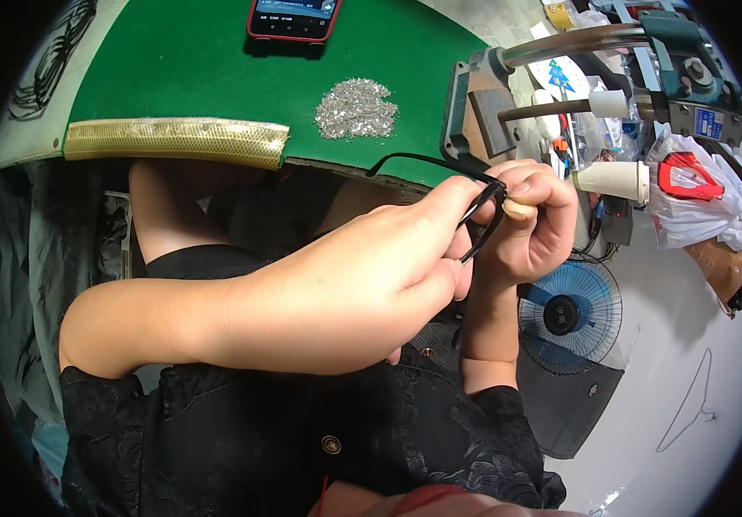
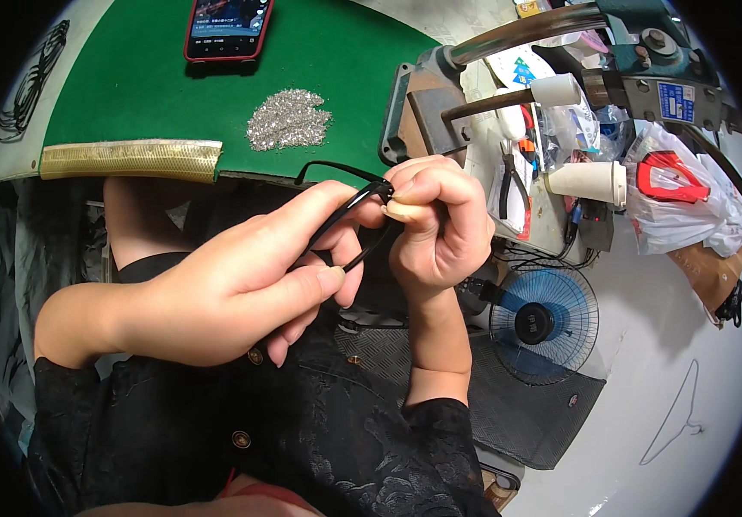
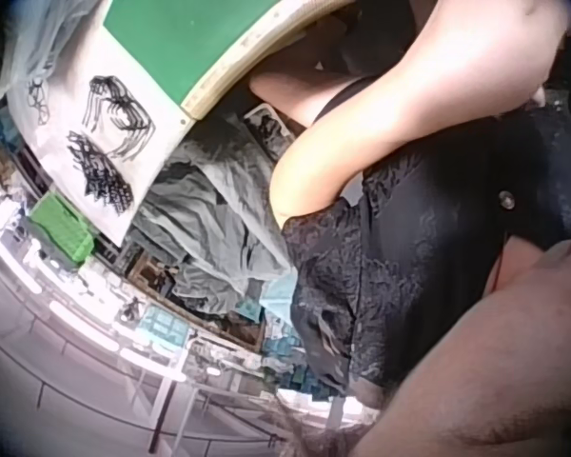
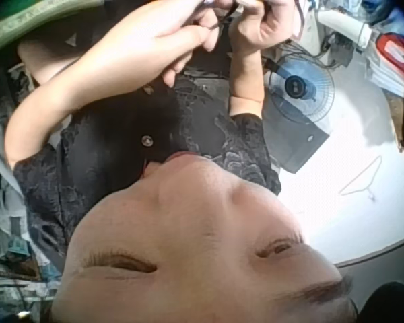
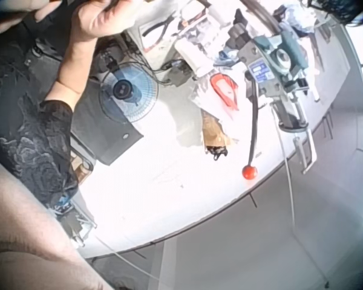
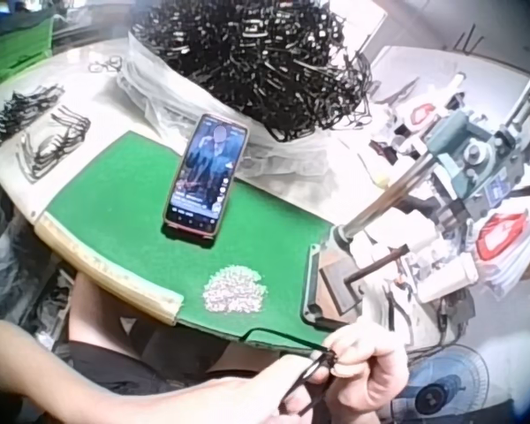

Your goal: The person repeatedly picks up black eyeglass frames and small metal components from a green work surface, then uses a white cylindrical tool to press or seat the components into the frame. The person handles frames one at a time, places finished units aside, and continues the cycle.

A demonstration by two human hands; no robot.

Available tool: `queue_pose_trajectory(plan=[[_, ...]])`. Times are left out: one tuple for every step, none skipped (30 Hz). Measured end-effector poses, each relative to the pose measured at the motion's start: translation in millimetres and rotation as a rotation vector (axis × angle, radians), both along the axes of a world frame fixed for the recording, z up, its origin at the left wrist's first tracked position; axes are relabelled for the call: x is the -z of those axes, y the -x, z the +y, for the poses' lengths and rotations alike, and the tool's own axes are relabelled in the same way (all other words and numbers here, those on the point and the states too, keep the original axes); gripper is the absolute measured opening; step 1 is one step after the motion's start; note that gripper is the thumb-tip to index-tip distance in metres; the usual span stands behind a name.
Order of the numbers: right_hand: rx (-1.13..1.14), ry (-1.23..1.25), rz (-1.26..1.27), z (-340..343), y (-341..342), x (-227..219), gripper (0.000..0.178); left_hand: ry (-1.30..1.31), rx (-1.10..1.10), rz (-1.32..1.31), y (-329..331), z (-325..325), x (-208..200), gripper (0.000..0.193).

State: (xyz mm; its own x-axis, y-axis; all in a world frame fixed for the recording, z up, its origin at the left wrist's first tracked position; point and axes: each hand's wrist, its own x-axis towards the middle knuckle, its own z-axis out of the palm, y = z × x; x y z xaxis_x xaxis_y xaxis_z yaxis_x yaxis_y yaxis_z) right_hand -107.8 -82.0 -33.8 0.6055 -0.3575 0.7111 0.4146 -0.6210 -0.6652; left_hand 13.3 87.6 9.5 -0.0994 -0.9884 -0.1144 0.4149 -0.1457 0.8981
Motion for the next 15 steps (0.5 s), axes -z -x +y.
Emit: queue_pose_trajectory(plan=[[-0.007, -0.004, 0.003, 0.4, -0.6, -0.4, 0.026, -0.005, 0.005, 0.011, -0.8, 0.3, -0.7, 0.043], [-0.015, -0.008, 0.005, 0.9, -1.3, -1.3, 0.026, -0.009, 0.009, 0.023, -1.9, 0.2, -1.3, 0.044], [-0.02, -0.012, 0.01, 1.2, -1.5, -2.0, 0.027, -0.014, 0.016, 0.036, -2.5, 0.0, -1.3, 0.045], [-0.009, -0.011, 0.014, 1.3, -1.5, -2.7, 0.026, -0.01, 0.015, 0.034, -2.5, 0.1, -1.1, 0.045], [0.002, -0.009, 0.018, 1.2, -1.6, -3.4, 0.026, -0.005, 0.013, 0.032, -2.5, 0.1, -0.8, 0.045], [0.012, -0.008, 0.022, 1.2, -1.7, -3.8, 0.026, -0.001, 0.011, 0.03, -2.5, 0.2, -0.5, 0.045], [0.011, 0.001, 0.029, 0.7, -1.4, -4.2, 0.026, -0.001, 0.012, 0.034, -2.5, 0.2, -0.5, 0.045], [0.01, 0.011, 0.036, -0.1, -0.8, -4.8, 0.026, -0.001, 0.013, 0.039, -2.6, 0.2, -0.7, 0.045], [0.009, 0.02, 0.042, -0.7, -0.3, -5.1, 0.026, -0.001, 0.014, 0.043, -2.5, 0.1, -0.8, 0.045], [0.008, 0.022, 0.029, -1.1, -0.4, -4.9, 0.025, -0.003, 0.019, 0.05, -2.5, -0.1, -0.7, 0.045], [0.007, 0.024, 0.015, -1.6, -0.7, -4.5, 0.024, -0.004, 0.024, 0.056, -2.5, -0.4, -0.5, 0.045], [0.005, 0.026, 0.001, -2.0, -0.8, -4.4, 0.023, -0.005, 0.029, 0.063, -2.5, -0.6, -0.3, 0.045], [0.002, 0.022, 0.009, -1.8, -1.0, -5.7, 0.021, -0.003, 0.03, 0.067, -2.5, -0.7, 0.1, 0.045], [-0.001, 0.017, 0.018, -1.3, -1.4, -8.3, 0.02, 0.0, 0.031, 0.071, -2.4, -0.7, 0.6, 0.045], [-0.002, 0.013, 0.026, -1.5, -1.0, -10.2, 0.019, 0.003, 0.034, 0.075, -2.4, -1.0, 0.7, 0.045]])
